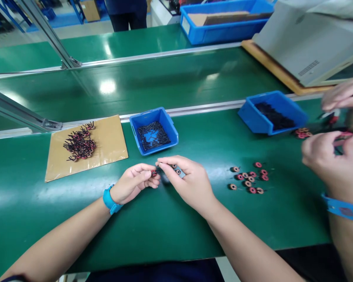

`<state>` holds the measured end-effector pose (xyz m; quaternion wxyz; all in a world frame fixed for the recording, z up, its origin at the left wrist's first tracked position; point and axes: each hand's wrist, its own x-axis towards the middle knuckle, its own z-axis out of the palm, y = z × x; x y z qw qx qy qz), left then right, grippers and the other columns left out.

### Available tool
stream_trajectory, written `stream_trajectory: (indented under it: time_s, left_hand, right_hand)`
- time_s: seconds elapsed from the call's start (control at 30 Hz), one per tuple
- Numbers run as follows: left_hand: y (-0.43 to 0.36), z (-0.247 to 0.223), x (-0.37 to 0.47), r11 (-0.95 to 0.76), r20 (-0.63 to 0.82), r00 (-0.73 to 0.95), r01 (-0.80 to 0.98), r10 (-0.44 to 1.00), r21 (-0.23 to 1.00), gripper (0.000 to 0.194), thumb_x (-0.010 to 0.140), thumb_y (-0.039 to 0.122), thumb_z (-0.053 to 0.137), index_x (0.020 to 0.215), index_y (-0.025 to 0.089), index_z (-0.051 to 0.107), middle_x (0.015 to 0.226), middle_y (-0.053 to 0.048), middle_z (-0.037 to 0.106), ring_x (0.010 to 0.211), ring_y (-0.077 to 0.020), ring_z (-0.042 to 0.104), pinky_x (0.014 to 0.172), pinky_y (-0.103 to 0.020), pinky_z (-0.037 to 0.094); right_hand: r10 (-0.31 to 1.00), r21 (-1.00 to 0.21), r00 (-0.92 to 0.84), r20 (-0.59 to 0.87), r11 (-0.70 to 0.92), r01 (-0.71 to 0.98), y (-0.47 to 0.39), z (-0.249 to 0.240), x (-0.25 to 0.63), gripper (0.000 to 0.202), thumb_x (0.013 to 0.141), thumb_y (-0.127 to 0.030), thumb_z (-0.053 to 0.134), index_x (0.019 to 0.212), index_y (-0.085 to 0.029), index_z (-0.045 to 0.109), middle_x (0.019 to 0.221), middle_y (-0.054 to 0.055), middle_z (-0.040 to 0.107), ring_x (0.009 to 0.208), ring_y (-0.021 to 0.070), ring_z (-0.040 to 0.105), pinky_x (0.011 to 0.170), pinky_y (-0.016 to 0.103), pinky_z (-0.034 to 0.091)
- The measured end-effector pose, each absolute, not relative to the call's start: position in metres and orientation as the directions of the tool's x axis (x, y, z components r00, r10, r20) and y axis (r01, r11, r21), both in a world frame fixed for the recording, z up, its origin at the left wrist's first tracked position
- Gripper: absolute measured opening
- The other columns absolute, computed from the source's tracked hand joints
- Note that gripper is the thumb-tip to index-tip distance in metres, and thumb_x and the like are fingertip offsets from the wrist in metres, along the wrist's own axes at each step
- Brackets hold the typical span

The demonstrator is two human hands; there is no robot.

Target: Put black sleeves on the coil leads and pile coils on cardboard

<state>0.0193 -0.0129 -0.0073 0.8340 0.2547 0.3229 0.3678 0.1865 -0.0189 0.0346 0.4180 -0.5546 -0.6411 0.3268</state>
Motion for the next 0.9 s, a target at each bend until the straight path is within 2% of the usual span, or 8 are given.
stream_trajectory:
  time_s: [0.2, 0.3, 0.37, 0.47, 0.57, 0.67, 0.77, 0.9]
  left_hand:
    - [-0.012, -0.005, 0.020, 0.600, -0.358, 0.516, -0.443, 0.778, 0.666, 0.031, 0.062, 0.029, 0.079, 0.086, 0.013, 0.066, 0.074, -0.004, 0.072, 0.064, -0.0120, 0.067, 0.065, -0.025, 0.052]
    - [-0.012, -0.005, 0.020, 0.604, -0.364, 0.512, -0.448, 0.778, 0.659, 0.032, 0.061, 0.029, 0.080, 0.087, 0.014, 0.068, 0.074, -0.004, 0.072, 0.064, -0.0122, 0.067, 0.065, -0.025, 0.052]
    - [-0.012, -0.005, 0.020, 0.603, -0.366, 0.510, -0.448, 0.779, 0.660, 0.034, 0.060, 0.029, 0.080, 0.088, 0.014, 0.069, 0.074, -0.004, 0.072, 0.063, -0.0114, 0.066, 0.064, -0.024, 0.051]
    - [-0.014, -0.004, 0.020, 0.587, -0.369, 0.487, -0.440, 0.792, 0.680, 0.035, 0.057, 0.028, 0.081, 0.088, 0.015, 0.071, 0.074, -0.003, 0.072, 0.059, -0.0087, 0.064, 0.062, -0.022, 0.050]
    - [-0.016, 0.001, 0.020, 0.558, -0.356, 0.472, -0.408, 0.806, 0.723, 0.031, 0.054, 0.026, 0.083, 0.080, 0.014, 0.071, 0.072, -0.002, 0.072, 0.058, -0.0082, 0.063, 0.062, -0.022, 0.050]
    - [-0.018, 0.008, 0.014, 0.482, -0.315, 0.425, -0.378, 0.849, 0.790, 0.029, 0.052, 0.023, 0.083, 0.076, 0.014, 0.070, 0.076, -0.003, 0.072, 0.063, -0.0104, 0.065, 0.066, -0.025, 0.052]
    - [-0.022, 0.012, -0.005, 0.345, -0.279, 0.247, -0.288, 0.928, 0.893, 0.028, 0.054, 0.022, 0.082, 0.076, 0.014, 0.068, 0.082, -0.005, 0.073, 0.071, -0.0131, 0.067, 0.072, -0.028, 0.054]
    - [-0.030, 0.001, -0.050, 0.171, -0.164, -0.134, 0.047, 0.977, 0.984, 0.026, 0.059, 0.026, 0.077, 0.080, 0.015, 0.067, 0.080, -0.005, 0.073, 0.075, -0.0168, 0.068, 0.077, -0.032, 0.055]
  right_hand:
    - [0.959, -0.865, -0.252, 0.132, 0.235, 0.442, -0.013, 0.038, 0.199, 0.020, 0.084, -0.027, 0.052, 0.089, -0.022, 0.072, 0.097, 0.004, 0.073, 0.091, 0.0168, 0.068, 0.080, 0.029, 0.055]
    - [0.953, -0.802, -0.257, 0.160, 0.278, 0.529, -0.002, 0.044, 0.211, 0.024, 0.087, -0.028, 0.049, 0.093, -0.020, 0.070, 0.101, 0.006, 0.071, 0.094, 0.0175, 0.067, 0.082, 0.030, 0.054]
    - [0.942, -0.706, -0.233, 0.240, 0.334, 0.625, 0.012, 0.048, 0.217, 0.023, 0.087, -0.027, 0.049, 0.093, -0.017, 0.070, 0.099, 0.008, 0.072, 0.093, 0.0183, 0.066, 0.083, 0.031, 0.052]
    - [0.890, -0.460, -0.312, 0.332, 0.442, 0.770, 0.042, 0.053, 0.216, 0.021, 0.085, -0.025, 0.053, 0.096, -0.016, 0.069, 0.098, 0.009, 0.071, 0.094, 0.0213, 0.064, 0.086, 0.035, 0.048]
    - [0.815, -0.175, -0.554, 0.173, 0.579, 0.797, 0.073, 0.055, 0.205, 0.022, 0.081, -0.017, 0.055, 0.098, -0.014, 0.069, 0.100, 0.011, 0.070, 0.097, 0.0255, 0.062, 0.086, 0.038, 0.043]
    - [0.735, 0.007, -0.676, -0.056, 0.678, 0.735, 0.094, 0.057, 0.188, 0.019, 0.078, -0.015, 0.055, 0.090, -0.013, 0.070, 0.095, 0.012, 0.070, 0.093, 0.0260, 0.061, 0.080, 0.037, 0.039]
    - [0.698, 0.107, -0.692, -0.186, 0.714, 0.692, 0.103, 0.058, 0.172, 0.018, 0.077, -0.018, 0.056, 0.087, -0.012, 0.069, 0.092, 0.013, 0.070, 0.091, 0.0262, 0.061, 0.075, 0.035, 0.036]
    - [0.675, 0.153, -0.677, -0.293, 0.732, 0.664, 0.105, 0.054, 0.159, 0.020, 0.076, -0.021, 0.057, 0.089, -0.013, 0.069, 0.093, 0.012, 0.070, 0.092, 0.0262, 0.061, 0.074, 0.034, 0.034]
